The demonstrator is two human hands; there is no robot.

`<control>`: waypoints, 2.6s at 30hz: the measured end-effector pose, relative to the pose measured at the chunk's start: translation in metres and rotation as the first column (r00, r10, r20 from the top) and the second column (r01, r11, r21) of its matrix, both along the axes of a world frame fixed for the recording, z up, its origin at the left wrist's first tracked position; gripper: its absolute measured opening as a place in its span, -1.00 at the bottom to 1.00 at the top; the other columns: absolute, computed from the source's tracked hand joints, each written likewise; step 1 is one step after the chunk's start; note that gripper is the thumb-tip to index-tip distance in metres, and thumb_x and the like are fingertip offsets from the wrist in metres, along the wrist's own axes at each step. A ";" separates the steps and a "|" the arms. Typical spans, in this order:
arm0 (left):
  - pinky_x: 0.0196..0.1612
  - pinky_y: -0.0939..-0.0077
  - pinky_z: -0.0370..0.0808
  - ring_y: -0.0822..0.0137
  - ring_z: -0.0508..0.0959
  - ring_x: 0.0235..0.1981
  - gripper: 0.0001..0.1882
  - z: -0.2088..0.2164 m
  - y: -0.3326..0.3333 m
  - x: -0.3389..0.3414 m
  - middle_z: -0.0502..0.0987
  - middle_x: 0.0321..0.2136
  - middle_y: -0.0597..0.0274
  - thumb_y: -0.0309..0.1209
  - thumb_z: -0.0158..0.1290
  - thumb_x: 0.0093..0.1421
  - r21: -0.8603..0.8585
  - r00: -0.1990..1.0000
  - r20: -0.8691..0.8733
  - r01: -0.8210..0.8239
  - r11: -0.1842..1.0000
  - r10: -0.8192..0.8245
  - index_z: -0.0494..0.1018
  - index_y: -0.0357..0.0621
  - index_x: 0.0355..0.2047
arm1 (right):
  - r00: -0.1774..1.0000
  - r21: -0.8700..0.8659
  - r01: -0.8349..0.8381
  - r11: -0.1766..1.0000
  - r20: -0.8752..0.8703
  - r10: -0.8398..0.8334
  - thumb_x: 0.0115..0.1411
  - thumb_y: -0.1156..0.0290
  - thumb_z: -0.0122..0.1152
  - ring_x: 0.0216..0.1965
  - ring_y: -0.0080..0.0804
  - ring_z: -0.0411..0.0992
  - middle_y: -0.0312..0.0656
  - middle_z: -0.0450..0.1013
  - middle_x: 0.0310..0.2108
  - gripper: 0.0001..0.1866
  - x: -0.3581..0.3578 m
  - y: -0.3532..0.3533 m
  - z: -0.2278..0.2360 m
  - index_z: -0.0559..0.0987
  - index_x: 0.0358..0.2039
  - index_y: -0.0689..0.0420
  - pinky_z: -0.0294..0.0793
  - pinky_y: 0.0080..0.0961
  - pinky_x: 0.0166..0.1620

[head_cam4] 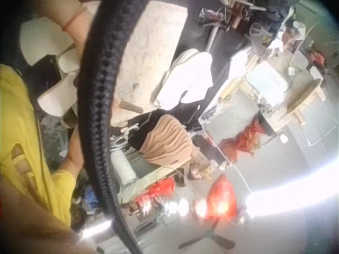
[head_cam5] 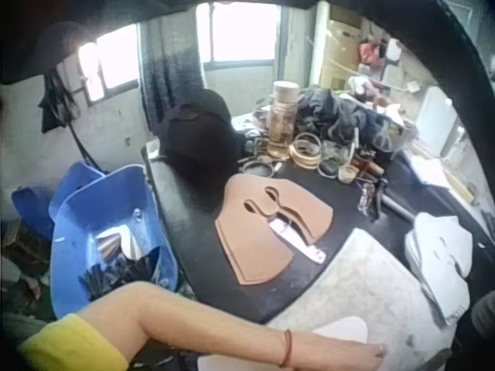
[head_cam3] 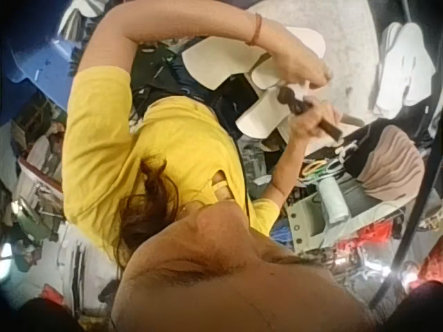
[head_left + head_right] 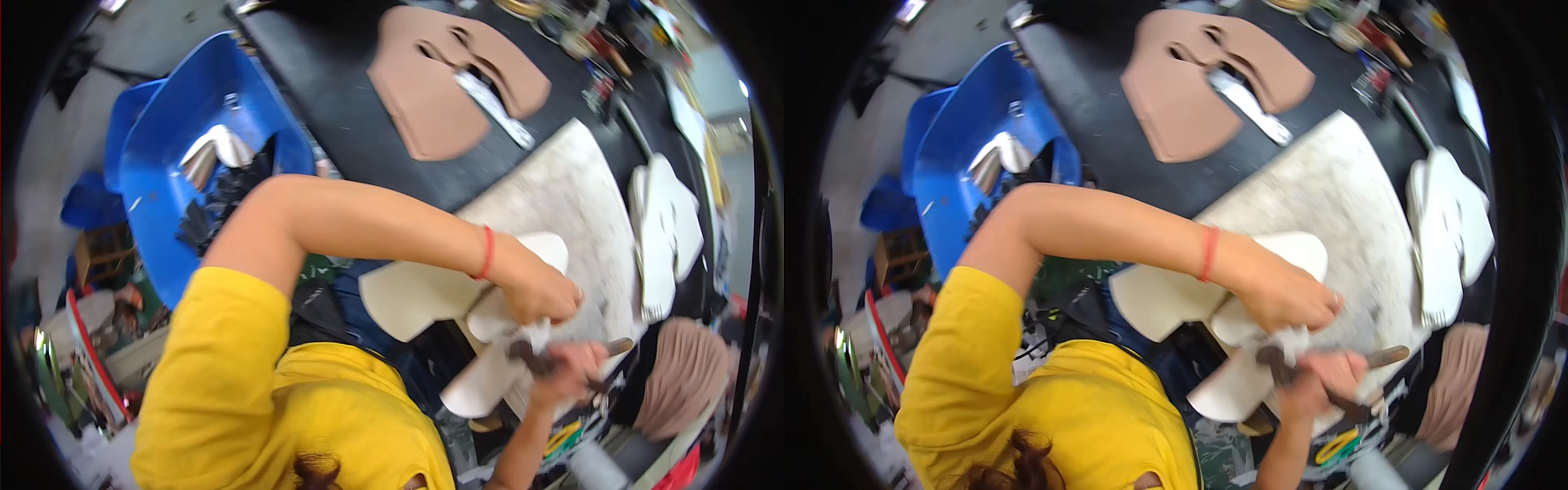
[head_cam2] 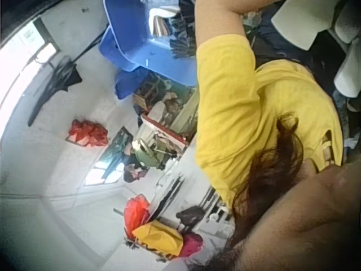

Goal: Hammering and assembling components of shoe uppers at a manufacturing workstation.

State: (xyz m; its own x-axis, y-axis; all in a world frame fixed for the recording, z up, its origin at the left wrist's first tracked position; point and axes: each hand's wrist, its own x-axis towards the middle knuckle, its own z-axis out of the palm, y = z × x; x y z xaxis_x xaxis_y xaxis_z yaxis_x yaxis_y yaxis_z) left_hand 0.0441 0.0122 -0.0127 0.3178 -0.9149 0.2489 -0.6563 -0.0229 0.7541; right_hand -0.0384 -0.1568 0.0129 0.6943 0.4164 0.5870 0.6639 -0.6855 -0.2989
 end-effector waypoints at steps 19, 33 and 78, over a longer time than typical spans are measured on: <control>-0.27 0.43 0.36 0.20 0.43 -0.37 -0.71 0.013 0.013 -0.058 0.41 -0.27 0.06 -0.48 0.04 -0.08 0.128 0.860 0.324 -0.453 0.882 0.395 0.38 -0.33 -0.30 | 0.991 0.179 0.068 0.982 -0.123 -0.047 0.04 0.33 0.01 -0.71 -0.44 0.23 -0.36 0.35 -0.71 -0.78 -0.002 -0.008 -0.007 0.45 -0.69 0.07 0.12 -0.46 -0.39; -0.36 0.26 0.44 0.02 0.48 -0.40 -0.89 0.007 0.013 -0.052 0.42 -0.28 0.02 -0.60 -0.02 -0.09 0.058 0.787 -0.040 -0.613 0.788 0.616 0.41 -0.34 -0.48 | 0.998 0.111 -0.053 0.992 -0.022 0.056 -0.04 0.45 0.09 -0.77 -0.46 0.19 -0.38 0.31 -0.71 -0.86 0.033 0.005 -0.003 0.38 -0.69 0.04 0.16 -0.44 -0.44; -0.13 0.34 0.34 0.08 0.34 -0.16 -0.88 0.015 -0.042 -0.061 0.32 -0.25 0.03 -0.58 0.03 -0.08 0.131 0.820 -0.161 -0.534 0.835 0.549 0.37 -0.30 -0.47 | 0.971 0.357 0.098 0.929 -0.237 -0.012 0.10 0.03 -0.19 -0.70 -0.47 0.25 -0.39 0.31 -0.77 -0.52 -0.028 -0.063 0.021 0.46 -0.77 0.05 0.14 -0.47 -0.37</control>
State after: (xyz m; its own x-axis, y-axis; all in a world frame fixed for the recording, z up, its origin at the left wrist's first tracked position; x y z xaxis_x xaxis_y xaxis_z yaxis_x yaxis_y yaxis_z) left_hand -0.0172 -0.0301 0.0020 0.8005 -0.5950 0.0728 -0.3704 -0.3955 0.8404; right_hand -0.0661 -0.2195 0.0337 0.8423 0.1619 0.5141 0.5128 -0.5341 -0.6721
